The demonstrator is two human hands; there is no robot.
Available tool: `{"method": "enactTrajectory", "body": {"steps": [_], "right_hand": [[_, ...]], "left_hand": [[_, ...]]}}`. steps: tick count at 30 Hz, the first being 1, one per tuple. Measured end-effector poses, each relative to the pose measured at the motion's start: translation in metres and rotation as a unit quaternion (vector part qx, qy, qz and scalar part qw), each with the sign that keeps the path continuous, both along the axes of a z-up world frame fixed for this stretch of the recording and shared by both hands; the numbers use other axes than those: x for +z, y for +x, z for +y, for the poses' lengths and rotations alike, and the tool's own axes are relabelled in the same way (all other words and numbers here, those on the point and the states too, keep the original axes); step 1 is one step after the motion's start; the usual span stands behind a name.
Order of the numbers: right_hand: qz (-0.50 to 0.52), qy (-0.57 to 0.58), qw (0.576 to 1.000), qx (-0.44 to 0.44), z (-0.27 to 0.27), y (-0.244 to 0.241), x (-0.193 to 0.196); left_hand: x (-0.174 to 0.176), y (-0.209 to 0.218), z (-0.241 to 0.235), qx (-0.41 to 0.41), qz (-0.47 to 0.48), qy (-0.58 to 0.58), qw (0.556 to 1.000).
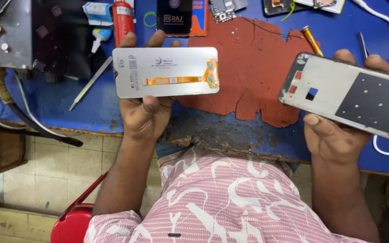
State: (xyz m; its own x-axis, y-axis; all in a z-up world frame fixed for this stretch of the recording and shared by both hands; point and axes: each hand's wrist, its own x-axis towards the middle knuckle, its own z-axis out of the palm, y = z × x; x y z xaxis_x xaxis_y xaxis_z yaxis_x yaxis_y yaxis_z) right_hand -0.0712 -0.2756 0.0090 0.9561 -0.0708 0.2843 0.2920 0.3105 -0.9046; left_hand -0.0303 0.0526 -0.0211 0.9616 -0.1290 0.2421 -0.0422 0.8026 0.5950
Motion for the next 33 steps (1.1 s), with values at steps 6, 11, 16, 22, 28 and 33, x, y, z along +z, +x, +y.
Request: {"method": "enactTrajectory", "body": {"steps": [6, 11, 16, 22, 28, 33], "right_hand": [[0.011, 0.066, 0.995, 0.073, -0.006, 0.001, -0.001], [0.021, 0.048, 0.997, 0.062, -0.014, -0.002, -0.007], [0.032, 0.044, 0.996, 0.075, -0.022, -0.009, -0.014], [0.068, 0.046, 0.992, 0.097, -0.025, -0.012, -0.011], [0.122, 0.100, 0.974, 0.164, -0.023, -0.007, -0.008], [0.181, 0.207, 0.947, 0.166, -0.009, -0.004, 0.001]], "left_hand": [[-0.004, -0.004, 0.002, -0.010, 0.011, -0.002, 1.000], [-0.008, -0.005, 0.001, -0.008, -0.011, 0.029, 0.999], [-0.011, -0.003, 0.000, -0.018, -0.023, 0.032, 0.999], [-0.008, 0.000, 0.011, -0.013, -0.037, 0.081, 0.996], [0.004, 0.007, 0.051, 0.003, 0.059, 0.149, 0.987], [0.000, 0.019, 0.060, -0.035, 0.163, 0.221, 0.961]]}}
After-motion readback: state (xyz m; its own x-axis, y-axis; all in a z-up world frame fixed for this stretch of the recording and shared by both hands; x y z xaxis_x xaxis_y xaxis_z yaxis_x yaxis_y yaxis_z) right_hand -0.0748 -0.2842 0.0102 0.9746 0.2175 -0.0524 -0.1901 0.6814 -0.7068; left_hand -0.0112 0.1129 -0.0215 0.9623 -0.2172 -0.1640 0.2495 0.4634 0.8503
